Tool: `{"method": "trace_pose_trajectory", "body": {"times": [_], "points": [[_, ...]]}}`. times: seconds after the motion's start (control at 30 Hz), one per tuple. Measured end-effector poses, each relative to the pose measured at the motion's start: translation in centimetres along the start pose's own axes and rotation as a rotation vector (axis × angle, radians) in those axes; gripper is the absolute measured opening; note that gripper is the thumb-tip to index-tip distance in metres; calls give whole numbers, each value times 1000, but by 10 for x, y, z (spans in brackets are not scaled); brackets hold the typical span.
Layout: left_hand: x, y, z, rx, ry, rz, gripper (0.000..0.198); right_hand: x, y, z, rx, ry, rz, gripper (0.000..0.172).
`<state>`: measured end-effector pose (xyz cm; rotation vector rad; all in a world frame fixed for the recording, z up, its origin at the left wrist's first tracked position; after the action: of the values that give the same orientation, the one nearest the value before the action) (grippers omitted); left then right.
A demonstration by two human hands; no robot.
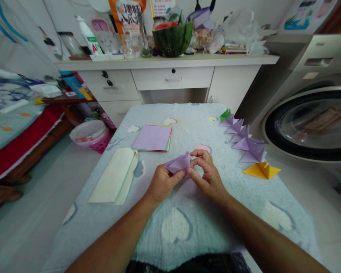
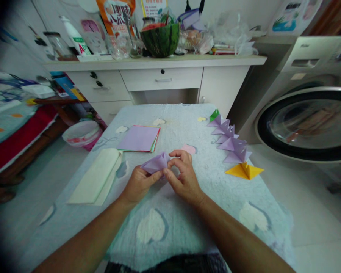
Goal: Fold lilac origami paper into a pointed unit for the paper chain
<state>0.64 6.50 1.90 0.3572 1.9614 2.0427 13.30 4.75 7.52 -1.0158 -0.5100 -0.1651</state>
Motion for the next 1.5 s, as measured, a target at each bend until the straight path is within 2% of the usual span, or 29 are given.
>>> {"method": "trace_pose_trajectory", "body": {"times": [0.13,0.4,0.53,0.8,0.97,1.03,1.13,1.23,1.4,1.5], "points": [[-5,-5,0,30,-42,53,28,6,1,0,-16,33,38,7],[-13,-11,1,50,-125,-23,27,6,4,0,-33,33,135,6],[-12,-16,1,88,-130,37,19,9,8,-1,-39,57,177,6],[-12,-25,1,116,-157,82,24,19,16,-2,-49,136,259,6],[-6,-19,1,78,-93,-10,22,32,26,-4,-93,248,331,7],[-4,-14,2,50,-61,-65,25,27,27,-3,-104,207,350,6],[-1,-8,2,29,-26,-104,26,14,24,0,-98,99,339,22],[-1,-7,1,32,-25,-111,29,3,24,0,-100,38,332,29],[4,-7,0,15,9,-25,33,-10,35,1,-164,-30,418,14],[13,8,-4,-103,101,45,57,-8,38,1,-173,-7,393,13]]}}
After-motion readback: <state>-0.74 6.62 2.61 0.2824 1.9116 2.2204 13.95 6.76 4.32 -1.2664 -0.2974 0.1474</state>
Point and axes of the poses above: each hand's wrist, its own z-axis towards the middle knuckle, its own x-axis out of the back of the hand, y = z × x, the point moved 10 cm from there along z, towards the middle knuckle, and after that the axes turned 9 degrees about -y, right-handed, at the moved point
